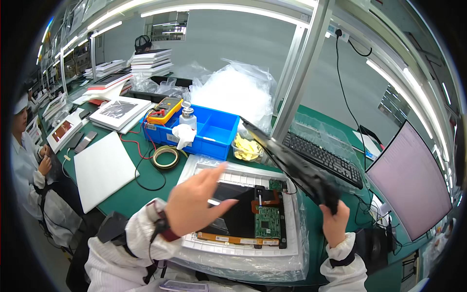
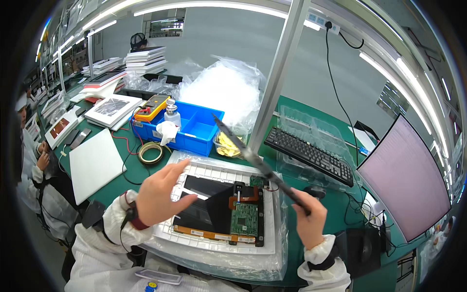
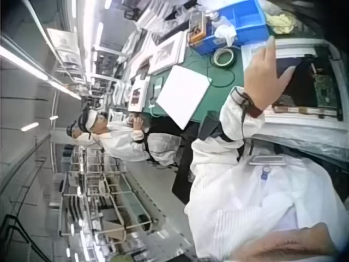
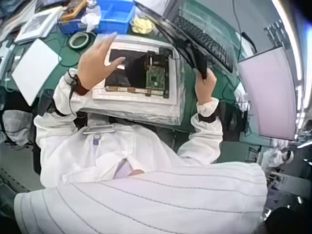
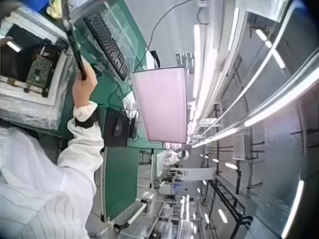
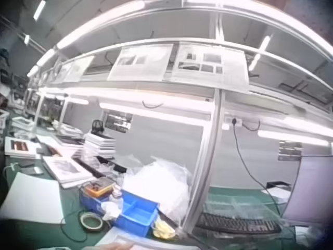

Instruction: Assembling the internal components and connecting ribbon cables of an electronic tablet or screen device.

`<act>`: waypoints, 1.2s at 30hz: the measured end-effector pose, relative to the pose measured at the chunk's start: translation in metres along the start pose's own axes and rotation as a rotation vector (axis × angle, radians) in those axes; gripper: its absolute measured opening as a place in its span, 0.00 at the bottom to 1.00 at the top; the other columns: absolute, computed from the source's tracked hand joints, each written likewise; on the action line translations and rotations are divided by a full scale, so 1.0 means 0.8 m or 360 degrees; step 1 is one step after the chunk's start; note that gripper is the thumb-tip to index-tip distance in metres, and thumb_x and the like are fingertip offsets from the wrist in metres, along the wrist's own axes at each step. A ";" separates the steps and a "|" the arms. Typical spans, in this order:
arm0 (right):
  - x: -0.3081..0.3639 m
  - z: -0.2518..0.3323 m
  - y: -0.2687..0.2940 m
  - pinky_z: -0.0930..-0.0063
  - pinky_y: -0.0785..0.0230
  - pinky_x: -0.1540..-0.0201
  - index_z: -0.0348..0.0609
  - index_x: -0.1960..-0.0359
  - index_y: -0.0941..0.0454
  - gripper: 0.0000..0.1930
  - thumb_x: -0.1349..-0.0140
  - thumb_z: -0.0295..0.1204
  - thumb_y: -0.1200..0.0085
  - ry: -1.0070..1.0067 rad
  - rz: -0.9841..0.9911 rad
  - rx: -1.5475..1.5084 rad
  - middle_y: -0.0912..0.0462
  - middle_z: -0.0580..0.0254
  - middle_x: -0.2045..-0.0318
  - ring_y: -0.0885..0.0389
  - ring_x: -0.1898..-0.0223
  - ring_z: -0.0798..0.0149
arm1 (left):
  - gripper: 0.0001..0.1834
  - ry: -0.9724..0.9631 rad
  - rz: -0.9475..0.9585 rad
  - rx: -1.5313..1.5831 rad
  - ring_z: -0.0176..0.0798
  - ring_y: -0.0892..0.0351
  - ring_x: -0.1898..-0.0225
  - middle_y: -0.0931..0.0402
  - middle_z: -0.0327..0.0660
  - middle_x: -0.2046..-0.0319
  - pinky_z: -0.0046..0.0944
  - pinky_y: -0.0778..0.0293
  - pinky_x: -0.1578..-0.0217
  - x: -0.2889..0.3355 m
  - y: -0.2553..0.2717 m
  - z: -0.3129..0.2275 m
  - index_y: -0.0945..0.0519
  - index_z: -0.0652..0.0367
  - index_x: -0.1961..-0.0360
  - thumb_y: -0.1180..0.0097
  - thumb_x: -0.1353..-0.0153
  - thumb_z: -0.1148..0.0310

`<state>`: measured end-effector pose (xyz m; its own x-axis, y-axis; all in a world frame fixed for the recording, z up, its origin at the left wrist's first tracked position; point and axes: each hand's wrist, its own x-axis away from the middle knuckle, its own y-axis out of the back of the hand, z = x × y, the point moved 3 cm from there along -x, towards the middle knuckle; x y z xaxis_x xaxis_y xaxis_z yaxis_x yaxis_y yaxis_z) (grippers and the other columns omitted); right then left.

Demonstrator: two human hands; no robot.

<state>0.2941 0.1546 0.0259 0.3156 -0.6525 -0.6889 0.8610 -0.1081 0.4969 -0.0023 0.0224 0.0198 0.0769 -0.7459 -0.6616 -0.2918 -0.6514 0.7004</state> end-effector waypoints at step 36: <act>-0.126 -0.229 -0.042 0.71 0.38 0.49 0.38 0.54 0.32 0.13 0.37 0.32 0.57 -0.0647 -0.0350 -0.1653 0.27 0.61 0.55 0.29 0.54 0.64 | 0.22 0.0850 0.0741 0.0615 0.42 0.30 0.86 0.31 0.45 0.86 0.35 0.35 0.82 0.095 -0.010 0.127 0.33 0.65 0.50 0.51 0.50 0.74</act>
<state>0.3065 0.3618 -0.0182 0.1268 -0.9117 -0.3909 0.8555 0.3000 -0.4221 -0.0910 -0.0153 -0.0630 0.2834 -0.9582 -0.0390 -0.7076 -0.2364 0.6659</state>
